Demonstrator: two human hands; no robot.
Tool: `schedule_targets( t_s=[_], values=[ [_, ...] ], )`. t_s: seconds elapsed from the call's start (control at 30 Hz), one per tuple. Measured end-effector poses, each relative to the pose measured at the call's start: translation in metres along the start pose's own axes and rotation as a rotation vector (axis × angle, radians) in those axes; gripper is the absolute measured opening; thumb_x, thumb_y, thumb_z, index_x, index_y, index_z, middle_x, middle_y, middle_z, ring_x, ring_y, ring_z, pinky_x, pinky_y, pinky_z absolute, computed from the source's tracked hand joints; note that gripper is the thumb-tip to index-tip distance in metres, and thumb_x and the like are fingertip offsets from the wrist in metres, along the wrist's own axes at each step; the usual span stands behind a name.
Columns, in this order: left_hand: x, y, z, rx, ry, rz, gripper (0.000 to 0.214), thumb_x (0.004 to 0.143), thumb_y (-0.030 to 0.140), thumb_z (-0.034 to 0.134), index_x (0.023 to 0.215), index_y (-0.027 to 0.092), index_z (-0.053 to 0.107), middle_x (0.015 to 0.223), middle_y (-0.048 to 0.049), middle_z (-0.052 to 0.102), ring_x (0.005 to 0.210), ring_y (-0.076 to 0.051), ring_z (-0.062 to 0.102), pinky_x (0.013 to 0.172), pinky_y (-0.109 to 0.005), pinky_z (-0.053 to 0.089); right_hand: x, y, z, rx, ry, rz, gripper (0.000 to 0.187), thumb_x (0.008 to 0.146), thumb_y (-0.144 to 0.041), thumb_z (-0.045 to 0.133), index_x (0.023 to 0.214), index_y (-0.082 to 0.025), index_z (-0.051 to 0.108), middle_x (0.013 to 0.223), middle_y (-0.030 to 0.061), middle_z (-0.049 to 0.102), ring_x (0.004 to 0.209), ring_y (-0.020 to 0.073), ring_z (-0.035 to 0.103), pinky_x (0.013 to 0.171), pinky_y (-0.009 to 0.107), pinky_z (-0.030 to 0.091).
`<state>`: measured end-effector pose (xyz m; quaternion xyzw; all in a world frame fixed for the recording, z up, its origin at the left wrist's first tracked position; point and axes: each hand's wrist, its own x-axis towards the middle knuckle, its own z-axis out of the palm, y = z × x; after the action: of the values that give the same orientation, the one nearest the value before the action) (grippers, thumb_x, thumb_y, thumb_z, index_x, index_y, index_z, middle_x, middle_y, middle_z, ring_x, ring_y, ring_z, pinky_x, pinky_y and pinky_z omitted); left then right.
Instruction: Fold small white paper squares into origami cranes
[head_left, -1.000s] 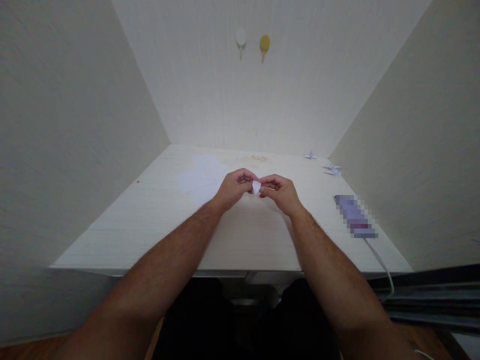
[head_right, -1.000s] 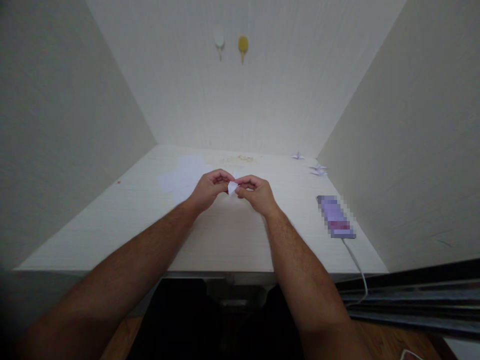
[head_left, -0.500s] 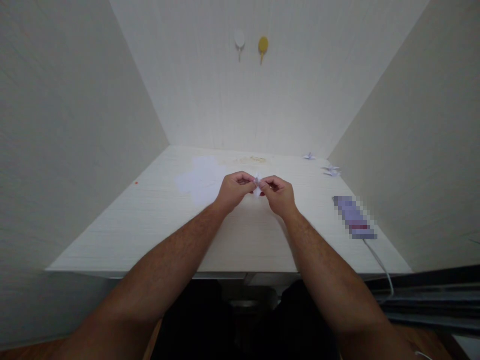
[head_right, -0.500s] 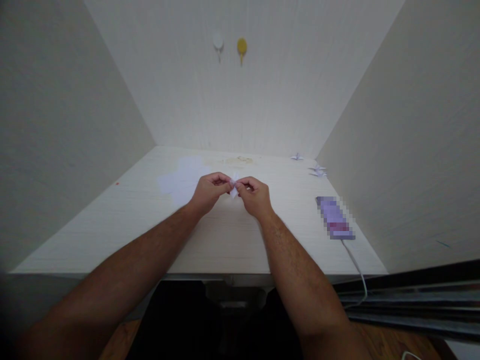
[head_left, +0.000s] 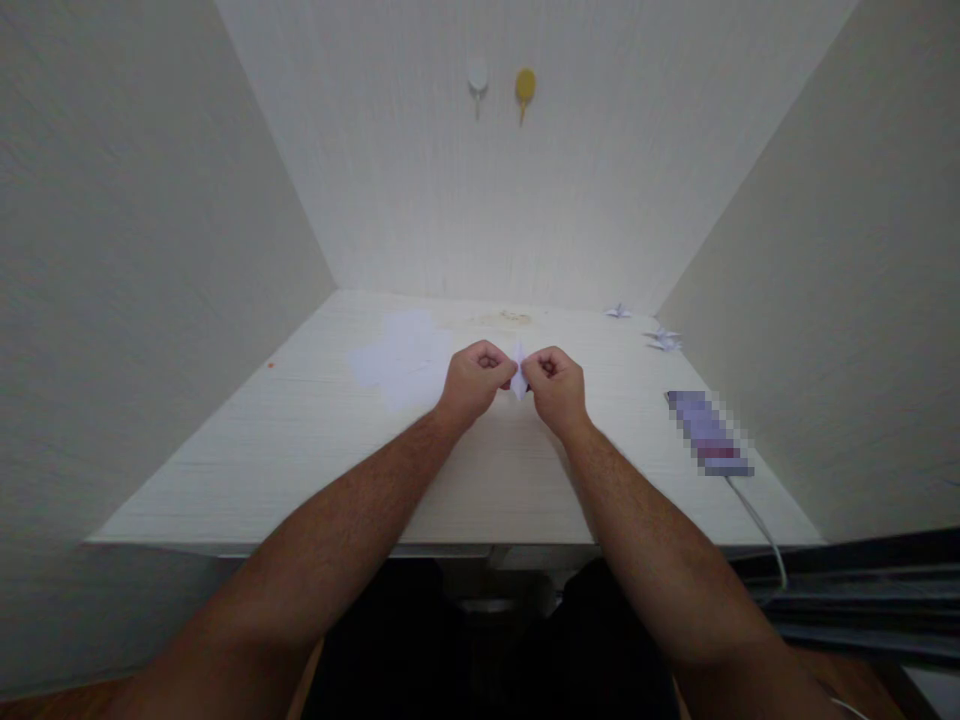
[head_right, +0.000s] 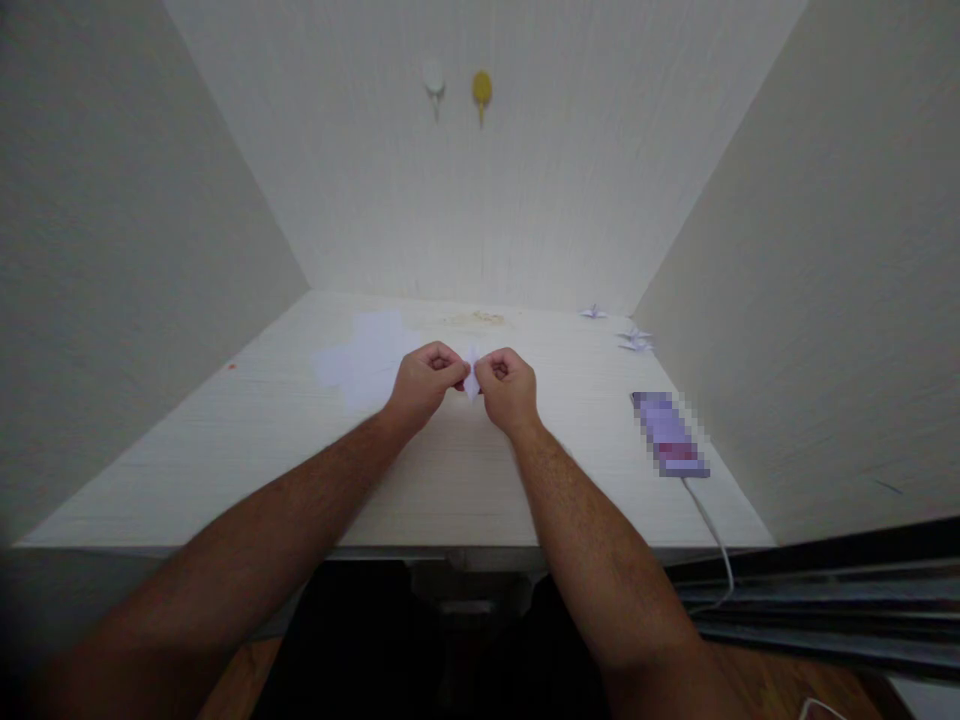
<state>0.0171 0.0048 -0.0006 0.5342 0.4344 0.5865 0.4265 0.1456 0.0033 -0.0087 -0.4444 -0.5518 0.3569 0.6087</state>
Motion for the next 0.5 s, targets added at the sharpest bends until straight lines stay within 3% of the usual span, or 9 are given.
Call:
schedule_targets(
  t_s=[0.23,0.5],
  values=[
    [0.0012,-0.0036,0.0020,-0.030,-0.016,-0.005,0.024,0.061,0.012,0.066,0.081,0.017,0.055,0.055,0.0058,0.060,0.048,-0.009,0.055,0.049,-0.020,0.043,0.0012,0.0041,0.0019,0.066,0.009,0.011,0.012,0.068,-0.023,0.062,0.075,-0.021,0.052,0.054,-0.0071,0.058,0.046,0.0097,0.054,0.046,0.022,0.042],
    [0.0020,-0.0050,-0.0030,-0.001,-0.066,0.043,0.029,0.066,0.023,0.073,0.090,0.015,0.059,0.061,0.0036,0.062,0.053,-0.009,0.056,0.053,-0.021,0.044,0.0025,0.0081,-0.0012,0.097,-0.032,0.015,0.021,0.070,-0.032,0.069,0.082,-0.020,0.058,0.061,-0.0047,0.061,0.051,0.0107,0.057,0.049,0.024,0.047]
  ],
)
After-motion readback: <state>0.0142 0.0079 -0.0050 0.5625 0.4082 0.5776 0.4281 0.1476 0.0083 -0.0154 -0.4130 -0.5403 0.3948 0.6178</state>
